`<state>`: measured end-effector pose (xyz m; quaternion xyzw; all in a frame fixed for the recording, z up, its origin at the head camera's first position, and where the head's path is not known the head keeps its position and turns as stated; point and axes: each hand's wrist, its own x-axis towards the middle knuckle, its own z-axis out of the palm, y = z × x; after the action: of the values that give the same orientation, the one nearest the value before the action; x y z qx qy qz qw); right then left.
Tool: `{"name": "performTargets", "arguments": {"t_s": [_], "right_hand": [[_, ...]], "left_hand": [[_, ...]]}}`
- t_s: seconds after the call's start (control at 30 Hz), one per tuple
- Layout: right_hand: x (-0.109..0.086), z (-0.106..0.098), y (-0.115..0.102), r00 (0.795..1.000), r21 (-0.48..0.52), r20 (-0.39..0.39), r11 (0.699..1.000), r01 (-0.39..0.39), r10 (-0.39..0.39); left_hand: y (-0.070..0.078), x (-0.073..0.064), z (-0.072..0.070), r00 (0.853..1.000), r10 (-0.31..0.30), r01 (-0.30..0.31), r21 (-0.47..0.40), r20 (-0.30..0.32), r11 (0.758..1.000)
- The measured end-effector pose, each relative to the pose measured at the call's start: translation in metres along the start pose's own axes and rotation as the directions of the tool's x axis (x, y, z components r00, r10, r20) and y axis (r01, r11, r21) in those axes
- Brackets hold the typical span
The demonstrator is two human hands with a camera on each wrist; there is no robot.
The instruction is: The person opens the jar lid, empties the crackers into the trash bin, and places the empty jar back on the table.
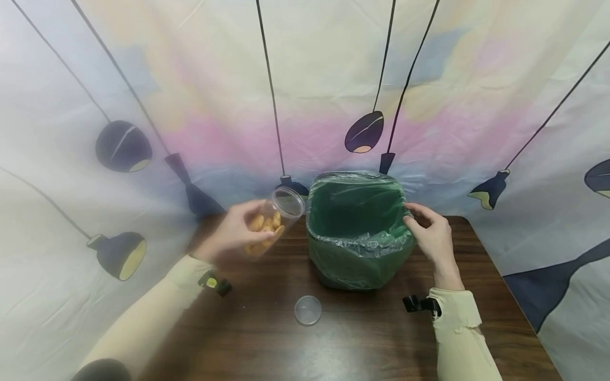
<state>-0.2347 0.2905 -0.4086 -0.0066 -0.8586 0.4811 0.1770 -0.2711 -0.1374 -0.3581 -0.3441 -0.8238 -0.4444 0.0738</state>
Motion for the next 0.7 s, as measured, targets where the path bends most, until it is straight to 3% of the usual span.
{"name": "performTargets", "arguments": {"t_s": [0.33,0.7], "right_hand": [[-0.001,-0.001,-0.001,1.000,0.009,-0.012,1.000,0.017,-0.017],[-0.001,-0.001,-0.003,1.000,0.010,0.002,1.000,0.013,-0.013]], "left_hand": [[-0.030,0.014,-0.001,1.000,0.013,-0.013,0.020,0.020,1.000],[-0.024,0.023,-0.011,0.999,0.043,-0.046,0.080,0.030,0.996]]}}
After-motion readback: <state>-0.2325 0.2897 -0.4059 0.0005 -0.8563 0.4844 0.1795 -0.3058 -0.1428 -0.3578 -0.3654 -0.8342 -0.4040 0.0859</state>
